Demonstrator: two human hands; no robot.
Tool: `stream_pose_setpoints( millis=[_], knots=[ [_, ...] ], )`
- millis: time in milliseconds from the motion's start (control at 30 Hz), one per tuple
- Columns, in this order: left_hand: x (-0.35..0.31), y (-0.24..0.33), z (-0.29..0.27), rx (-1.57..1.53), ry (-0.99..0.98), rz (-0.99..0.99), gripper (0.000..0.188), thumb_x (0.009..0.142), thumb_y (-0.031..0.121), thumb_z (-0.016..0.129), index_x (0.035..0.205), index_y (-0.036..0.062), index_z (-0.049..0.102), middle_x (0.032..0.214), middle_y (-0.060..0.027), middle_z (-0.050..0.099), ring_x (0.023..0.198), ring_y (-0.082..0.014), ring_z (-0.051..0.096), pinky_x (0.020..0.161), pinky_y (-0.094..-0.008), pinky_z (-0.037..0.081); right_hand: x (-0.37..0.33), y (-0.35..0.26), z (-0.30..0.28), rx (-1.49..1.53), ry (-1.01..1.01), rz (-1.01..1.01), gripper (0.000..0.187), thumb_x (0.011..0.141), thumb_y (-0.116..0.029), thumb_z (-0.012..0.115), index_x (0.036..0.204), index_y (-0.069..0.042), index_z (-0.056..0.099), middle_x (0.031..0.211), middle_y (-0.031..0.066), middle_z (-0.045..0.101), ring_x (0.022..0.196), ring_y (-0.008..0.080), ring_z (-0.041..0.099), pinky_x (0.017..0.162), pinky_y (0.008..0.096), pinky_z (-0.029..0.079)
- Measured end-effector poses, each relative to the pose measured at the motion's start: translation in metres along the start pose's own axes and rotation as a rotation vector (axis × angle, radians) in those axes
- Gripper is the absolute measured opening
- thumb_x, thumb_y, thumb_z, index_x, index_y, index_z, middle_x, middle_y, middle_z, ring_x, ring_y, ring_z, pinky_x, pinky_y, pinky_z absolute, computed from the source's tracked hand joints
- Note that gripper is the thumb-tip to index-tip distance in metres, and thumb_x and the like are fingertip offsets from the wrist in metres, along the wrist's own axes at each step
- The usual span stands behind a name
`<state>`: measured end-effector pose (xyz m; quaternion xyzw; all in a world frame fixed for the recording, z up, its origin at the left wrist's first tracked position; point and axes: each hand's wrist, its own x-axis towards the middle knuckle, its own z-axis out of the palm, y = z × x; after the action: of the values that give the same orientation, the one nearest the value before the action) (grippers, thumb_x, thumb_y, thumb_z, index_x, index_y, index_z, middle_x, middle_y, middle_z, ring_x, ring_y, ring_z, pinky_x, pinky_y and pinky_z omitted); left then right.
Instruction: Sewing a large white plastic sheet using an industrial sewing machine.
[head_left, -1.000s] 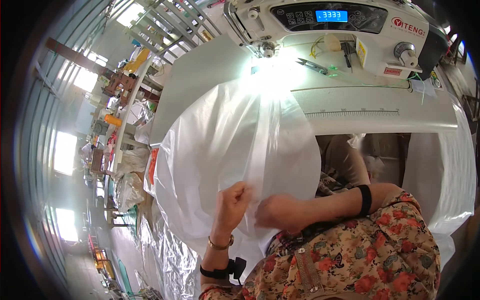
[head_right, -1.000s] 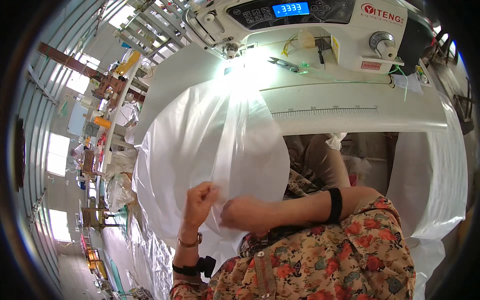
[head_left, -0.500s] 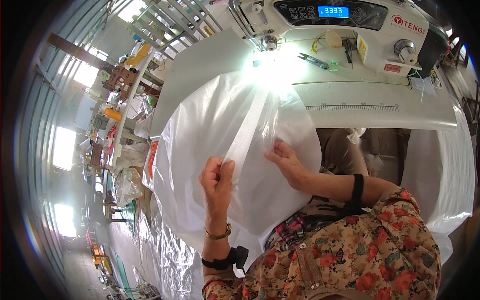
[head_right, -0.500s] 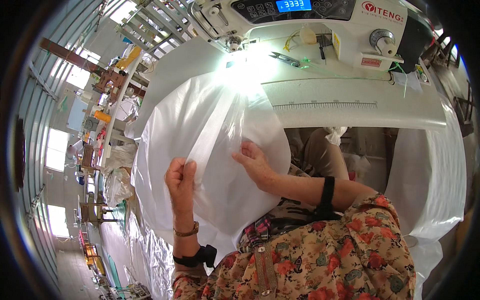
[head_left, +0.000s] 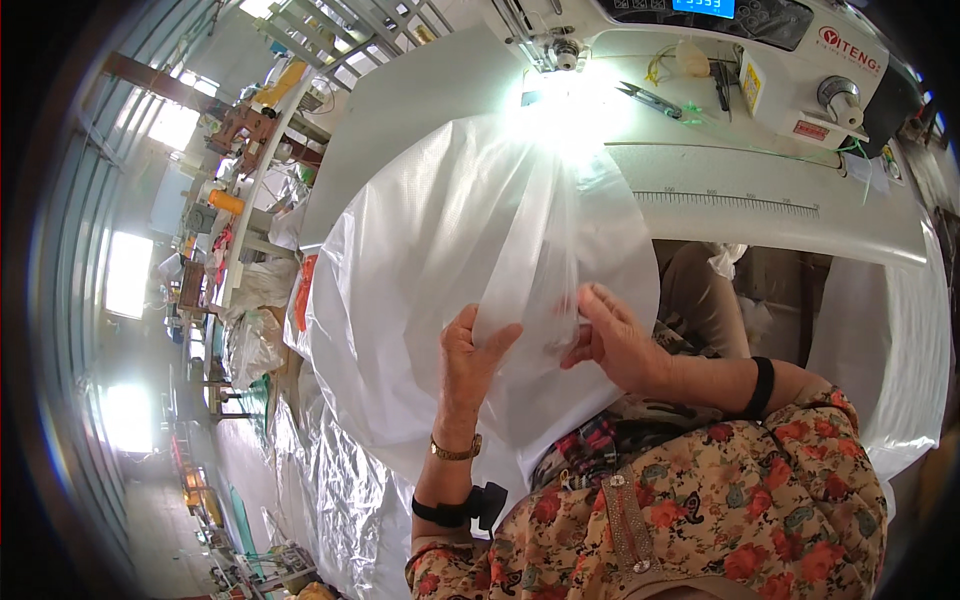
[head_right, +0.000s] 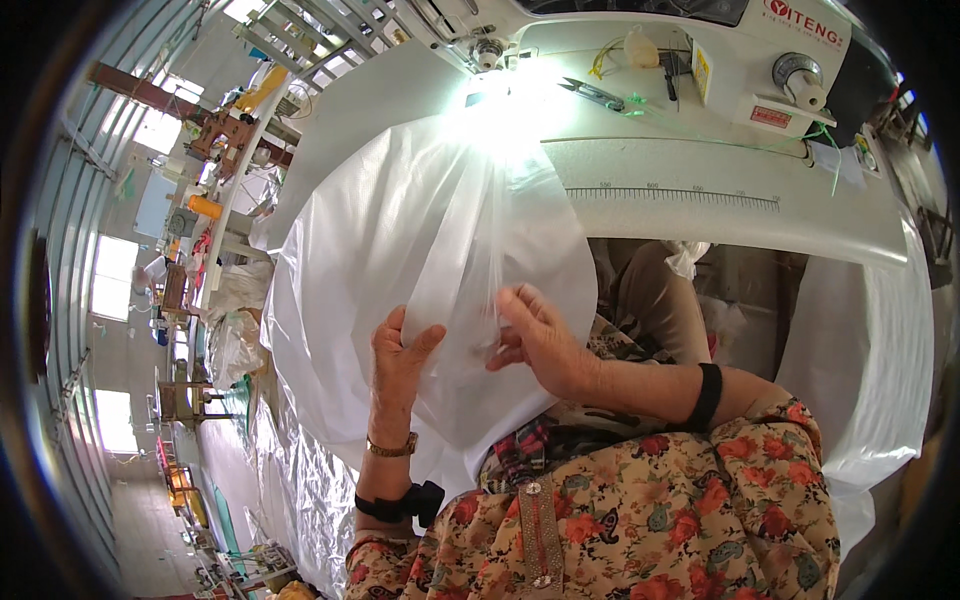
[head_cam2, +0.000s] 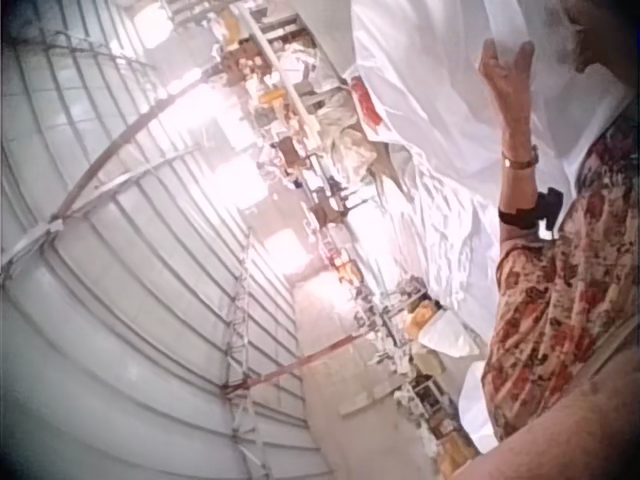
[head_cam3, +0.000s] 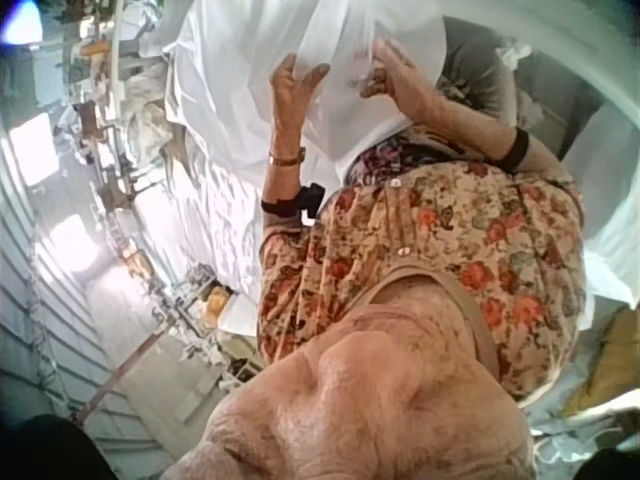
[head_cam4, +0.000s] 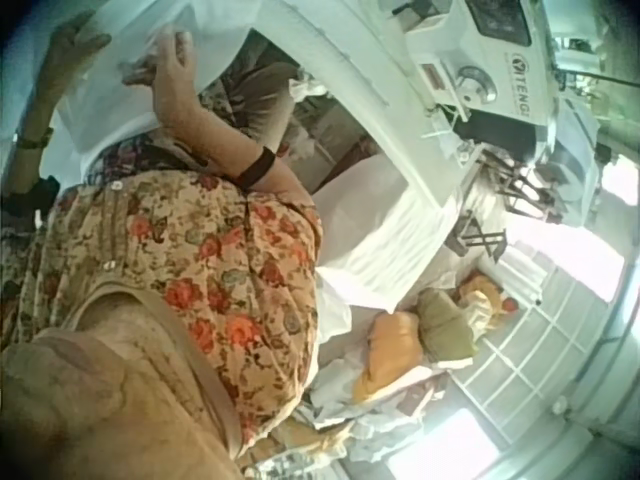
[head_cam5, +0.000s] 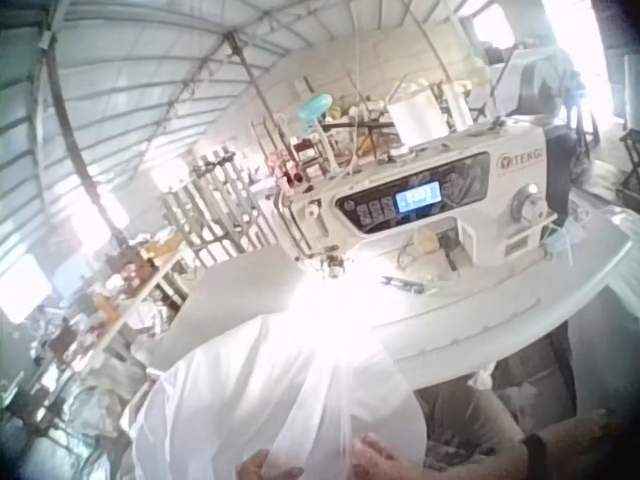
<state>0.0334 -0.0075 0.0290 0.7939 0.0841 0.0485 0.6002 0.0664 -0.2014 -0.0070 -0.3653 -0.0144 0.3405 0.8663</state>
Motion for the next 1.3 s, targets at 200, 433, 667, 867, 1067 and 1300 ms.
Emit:
stream_pose_setpoints(
  millis=[200,433,667,867,1067,1300],
  knots=[
    [0.002,0.001,-0.001,-0.019,-0.096,-0.076,0.02,0.083,0.01,0.073,0.1,-0.0006,0.067,0.082,0.002,0.066,0.074,-0.0039,0.056,0.063,-0.0211,0.047,0.013,-0.003,-0.007,-0.171,-0.172,-0.09,0.052,0.103,-0.046,0.034,0.129,-0.004,0.05,0.108,0.0094,0.06,0.086,0.0137,0.062,0.065,0.0271,0.052],
    [0.003,0.0,-0.001,-0.156,-0.166,-0.239,0.023,0.085,0.009,0.07,0.105,-0.0018,0.067,0.09,-0.0028,0.07,0.074,-0.0059,0.061,0.066,-0.0216,0.051,0.022,0.007,-0.009,-0.214,-0.06,-0.087,0.025,0.096,-0.027,0.061,0.109,-0.005,0.064,0.087,0.0005,0.063,0.068,0.0085,0.057,0.059,0.025,0.047],
    [0.013,-0.003,-0.021,-0.168,-0.113,-0.191,0.024,0.085,0.006,0.068,0.107,-0.004,0.066,0.09,-0.0049,0.07,0.073,-0.0077,0.063,0.066,-0.0224,0.053,0.008,0.0,-0.017,-0.221,-0.084,-0.13,0.011,0.094,-0.017,0.065,0.091,-0.007,0.064,0.075,-0.0033,0.058,0.062,0.0044,0.054,0.055,0.0221,0.047],
    [0.02,-0.018,-0.023,-0.038,-0.066,-0.176,0.021,0.086,0.007,0.066,0.104,-0.0043,0.067,0.088,-0.0041,0.07,0.071,-0.007,0.062,0.064,-0.0225,0.052,0.007,0.0,-0.018,-0.165,-0.177,-0.158,0.009,0.095,-0.014,0.063,0.09,-0.007,0.06,0.078,-0.0044,0.057,0.068,0.0024,0.052,0.061,0.0202,0.046],
    [0.02,-0.027,-0.009,0.033,-0.067,-0.113,0.019,0.085,0.008,0.065,0.101,-0.0032,0.067,0.081,0.0014,0.067,0.069,-0.003,0.056,0.059,-0.0232,0.048,0.005,-0.006,-0.012,-0.238,-0.182,-0.211,0.008,0.096,-0.011,0.06,0.089,-0.007,0.058,0.078,-0.0051,0.054,0.076,0.0012,0.048,0.072,0.0195,0.041],
    [0.002,-0.018,0.018,0.843,-0.073,0.191,0.015,0.086,0.014,0.064,0.095,0.0023,0.062,0.07,-0.0114,0.063,0.055,-0.0217,0.06,0.053,-0.0333,0.044,0.003,-0.023,-0.001,-0.733,-0.233,-0.444,0.011,0.095,-0.013,0.061,0.089,-0.004,0.057,0.076,0.0012,0.058,0.069,0.0076,0.053,0.063,0.0257,0.043]
  ],
)
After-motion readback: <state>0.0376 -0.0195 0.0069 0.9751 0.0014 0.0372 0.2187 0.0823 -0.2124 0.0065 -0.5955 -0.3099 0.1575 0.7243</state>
